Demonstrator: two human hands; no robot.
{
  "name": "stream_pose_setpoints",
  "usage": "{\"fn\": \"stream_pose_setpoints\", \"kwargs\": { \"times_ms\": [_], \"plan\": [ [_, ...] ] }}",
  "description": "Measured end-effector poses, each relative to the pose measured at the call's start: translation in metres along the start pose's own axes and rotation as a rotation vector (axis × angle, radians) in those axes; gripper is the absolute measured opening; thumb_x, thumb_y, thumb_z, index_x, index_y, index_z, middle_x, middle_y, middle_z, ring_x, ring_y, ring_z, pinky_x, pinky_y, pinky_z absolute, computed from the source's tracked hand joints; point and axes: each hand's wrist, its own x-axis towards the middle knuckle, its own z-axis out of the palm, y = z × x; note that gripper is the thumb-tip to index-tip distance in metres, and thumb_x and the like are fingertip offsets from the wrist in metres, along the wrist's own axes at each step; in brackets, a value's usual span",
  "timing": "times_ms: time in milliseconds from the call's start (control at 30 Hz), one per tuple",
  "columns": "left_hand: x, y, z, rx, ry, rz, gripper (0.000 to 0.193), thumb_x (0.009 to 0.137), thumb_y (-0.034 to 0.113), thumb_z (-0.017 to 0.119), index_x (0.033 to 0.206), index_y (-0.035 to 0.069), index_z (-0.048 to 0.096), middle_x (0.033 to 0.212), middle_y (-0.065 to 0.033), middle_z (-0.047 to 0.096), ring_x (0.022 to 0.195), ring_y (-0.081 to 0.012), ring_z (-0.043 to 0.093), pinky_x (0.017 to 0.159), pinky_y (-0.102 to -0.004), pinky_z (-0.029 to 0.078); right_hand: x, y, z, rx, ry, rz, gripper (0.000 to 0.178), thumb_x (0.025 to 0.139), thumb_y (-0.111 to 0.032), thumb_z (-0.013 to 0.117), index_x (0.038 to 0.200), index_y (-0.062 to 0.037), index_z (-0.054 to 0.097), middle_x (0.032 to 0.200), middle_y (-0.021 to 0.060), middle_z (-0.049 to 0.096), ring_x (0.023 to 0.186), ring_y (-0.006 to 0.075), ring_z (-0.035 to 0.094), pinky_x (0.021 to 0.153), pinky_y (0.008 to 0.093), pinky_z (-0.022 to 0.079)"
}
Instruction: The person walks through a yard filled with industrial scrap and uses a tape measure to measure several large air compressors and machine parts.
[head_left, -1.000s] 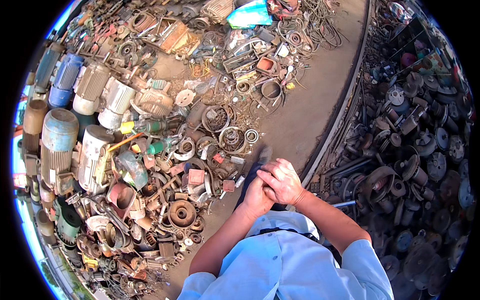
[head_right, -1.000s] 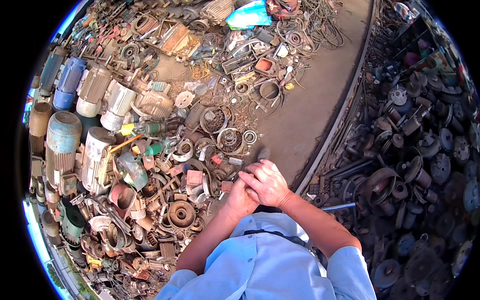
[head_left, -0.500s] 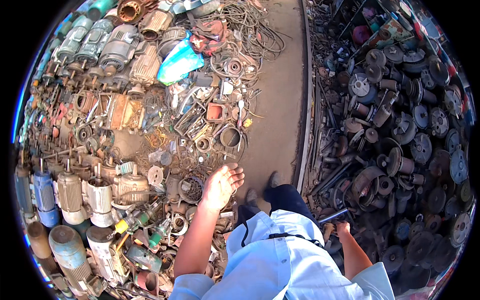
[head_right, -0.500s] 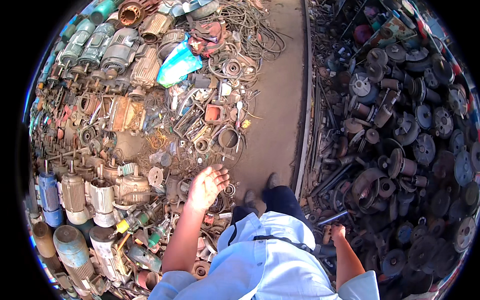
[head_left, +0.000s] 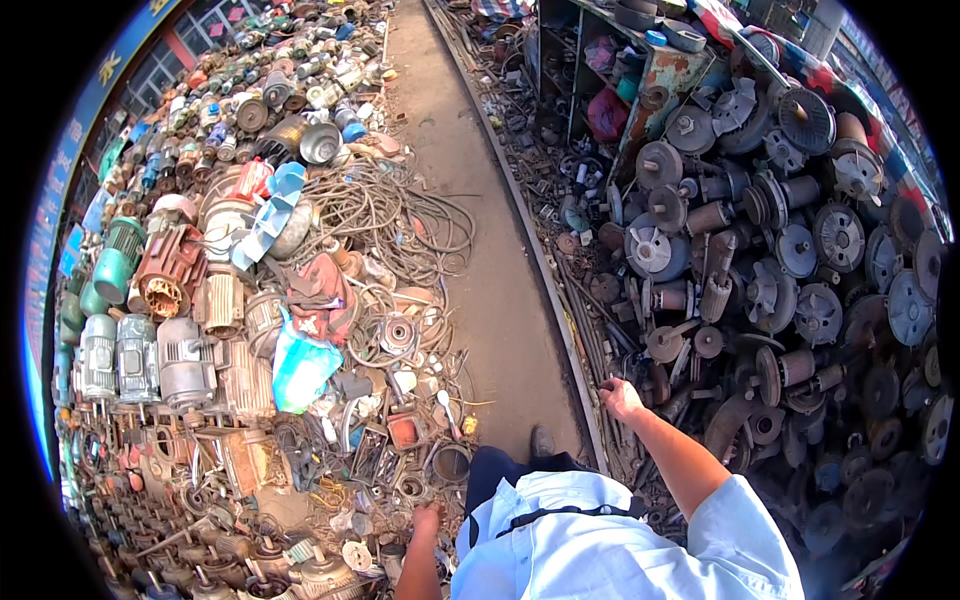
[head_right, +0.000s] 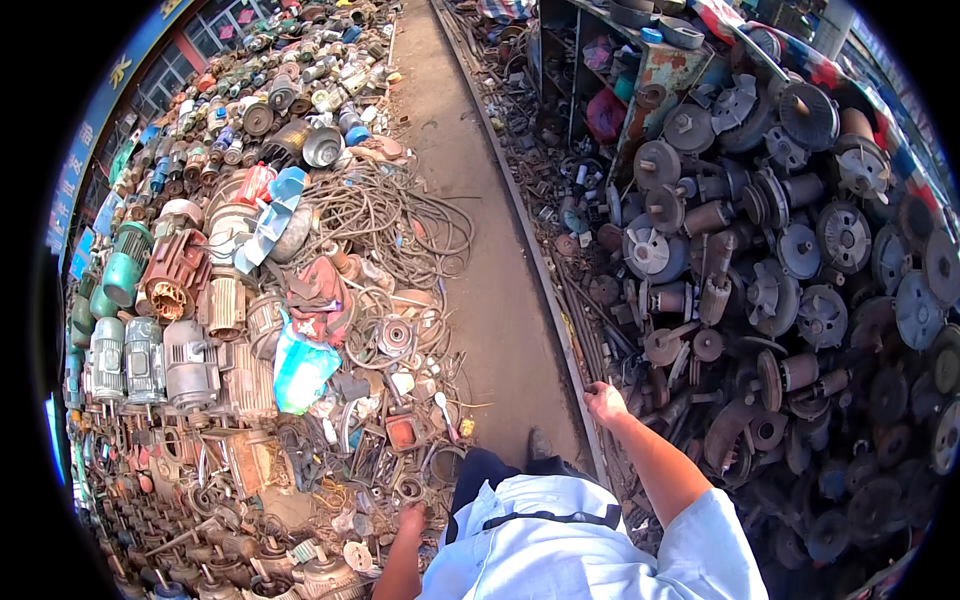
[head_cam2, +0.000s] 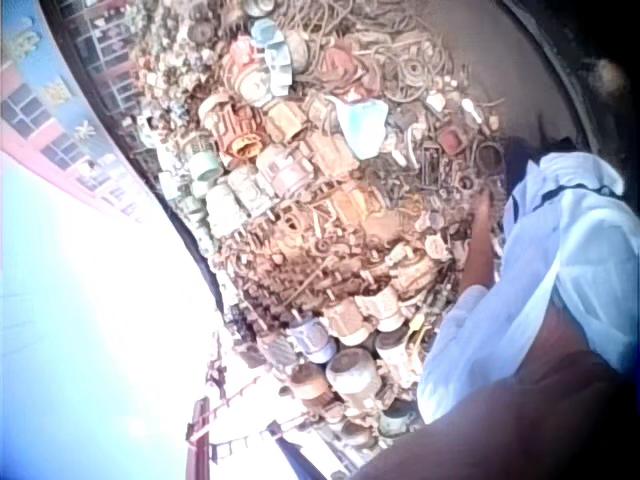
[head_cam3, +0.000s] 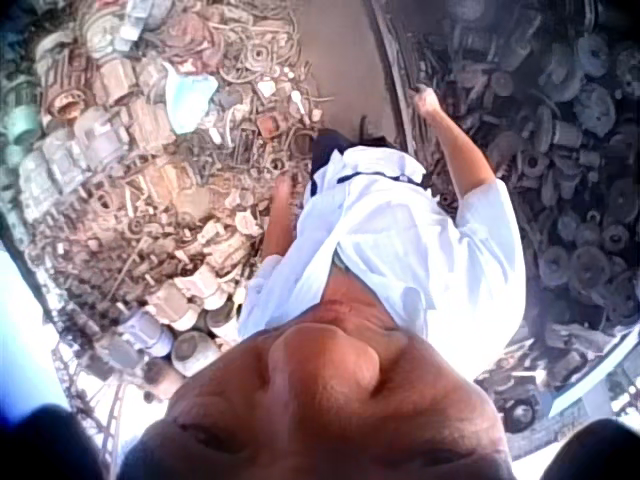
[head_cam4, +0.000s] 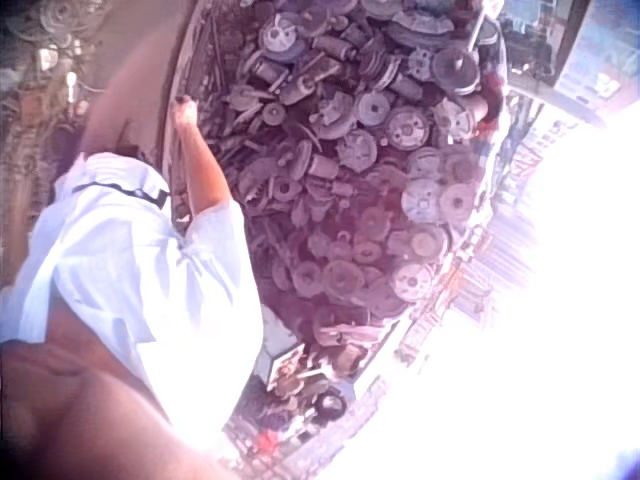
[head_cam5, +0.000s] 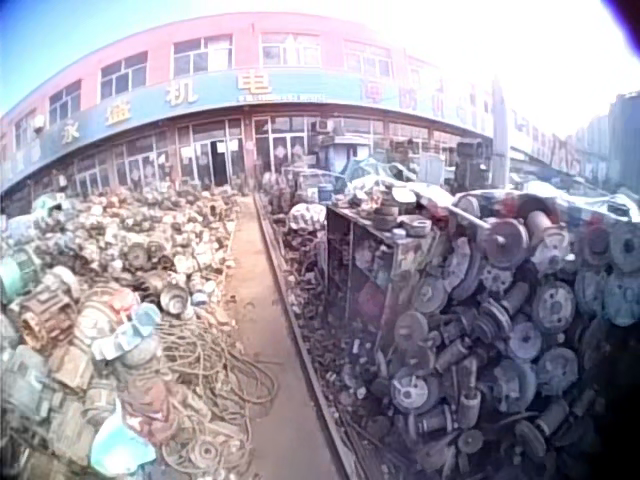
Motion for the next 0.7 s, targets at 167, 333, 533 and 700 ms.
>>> {"fn": "stream_pose_setpoints", "kwargs": {
  "times_ms": [167,333,533,700],
  "plan": [
    [0.094,-0.043,-0.065,-0.544,-0.259,-0.454,0.008,0.084,0.015,0.052,0.089,0.010,0.052,0.069,-0.0050,0.057,0.051,-0.0195,0.050,0.042,-0.0301,0.034,0.100,-0.106,-0.028,-0.145,-0.001,-0.150,0.037,0.081,-0.024,0.057,0.108,0.0012,0.063,0.091,0.0185,0.068,0.085,0.0273,0.067,0.078,0.0352,0.051],
    [0.124,0.134,0.027,-0.209,-0.043,-0.411,0.008,0.085,0.016,0.053,0.088,0.009,0.053,0.070,-0.0042,0.056,0.050,-0.0180,0.049,0.042,-0.0295,0.034,0.173,-0.038,-0.027,-0.269,-0.051,0.228,0.036,0.080,-0.025,0.058,0.107,-0.0020,0.065,0.094,0.0191,0.067,0.089,0.0277,0.066,0.079,0.0359,0.052],
    [0.237,0.419,0.085,0.013,-0.109,-0.117,0.009,0.087,0.015,0.056,0.089,0.007,0.056,0.071,-0.0029,0.057,0.051,-0.0153,0.049,0.043,-0.0282,0.035,0.210,-0.092,-0.044,-0.184,-0.047,0.459,0.031,0.084,-0.025,0.061,0.108,-0.0059,0.066,0.081,0.0096,0.068,0.065,0.0166,0.065,0.057,0.0304,0.052],
    [0.336,0.668,0.139,0.075,-0.205,0.320,0.011,0.089,0.012,0.058,0.096,0.005,0.062,0.078,-0.0012,0.060,0.061,-0.0116,0.056,0.055,-0.0253,0.045,0.294,-0.172,-0.055,-0.177,-0.024,0.545,0.032,0.085,-0.026,0.060,0.109,-0.0048,0.066,0.086,0.0117,0.069,0.070,0.0195,0.067,0.068,0.0318,0.053]
  ]
}}
